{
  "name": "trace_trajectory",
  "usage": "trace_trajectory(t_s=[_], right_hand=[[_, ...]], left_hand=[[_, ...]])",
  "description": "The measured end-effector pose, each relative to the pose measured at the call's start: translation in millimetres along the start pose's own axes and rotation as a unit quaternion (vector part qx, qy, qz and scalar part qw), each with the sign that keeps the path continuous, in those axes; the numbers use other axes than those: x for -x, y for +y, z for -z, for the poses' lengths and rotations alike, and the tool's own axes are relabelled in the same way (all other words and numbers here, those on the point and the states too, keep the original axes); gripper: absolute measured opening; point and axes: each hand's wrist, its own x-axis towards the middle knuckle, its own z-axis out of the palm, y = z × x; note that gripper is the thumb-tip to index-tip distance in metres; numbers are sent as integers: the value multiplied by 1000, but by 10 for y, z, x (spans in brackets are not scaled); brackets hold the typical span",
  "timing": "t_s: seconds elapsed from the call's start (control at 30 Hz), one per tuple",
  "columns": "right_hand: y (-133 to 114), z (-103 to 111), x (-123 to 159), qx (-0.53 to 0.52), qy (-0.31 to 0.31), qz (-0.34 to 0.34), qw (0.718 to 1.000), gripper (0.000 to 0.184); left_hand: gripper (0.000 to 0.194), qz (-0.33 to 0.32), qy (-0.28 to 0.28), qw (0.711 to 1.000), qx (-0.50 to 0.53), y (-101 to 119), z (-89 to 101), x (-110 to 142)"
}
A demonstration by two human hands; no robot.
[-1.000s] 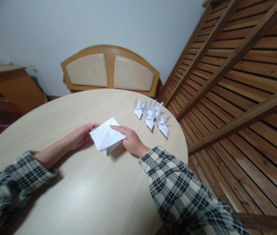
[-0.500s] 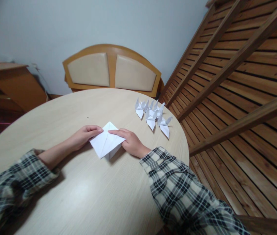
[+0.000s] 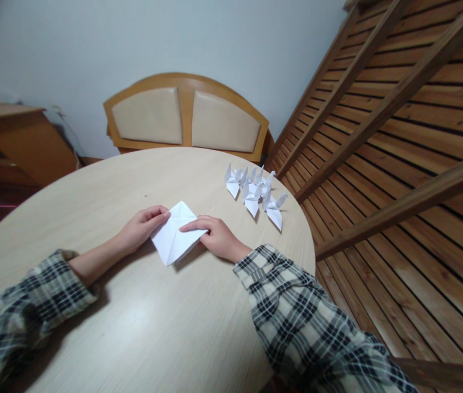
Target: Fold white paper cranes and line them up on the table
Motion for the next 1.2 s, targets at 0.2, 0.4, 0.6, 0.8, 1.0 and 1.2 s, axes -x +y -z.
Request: trace_trajectory(t_s=[0.2, 0.4, 0.6, 0.8, 1.0, 1.2], right_hand=[[-56, -56, 31, -131, -27, -130, 982, 38], [-107, -30, 36, -191, -57, -139, 970, 32], [-92, 9, 56, -199, -65, -153, 966, 30], [-122, -22, 42, -192, -38, -142, 970, 23], [-101, -51, 28, -165, -15, -161, 973, 24], [-31, -34, 31, -188, 7, -167, 968, 24]], left_hand=[[24, 3, 46, 998, 45, -45, 49, -42], [25, -19, 73, 996, 48, -61, 89, -65], [28, -12, 87, 996, 30, -7, 75, -60], [28, -2, 84, 996, 32, -5, 82, -57], [28, 5, 85, 990, 109, 15, 79, -45], [32, -5, 64, 986, 154, 18, 93, -68]])
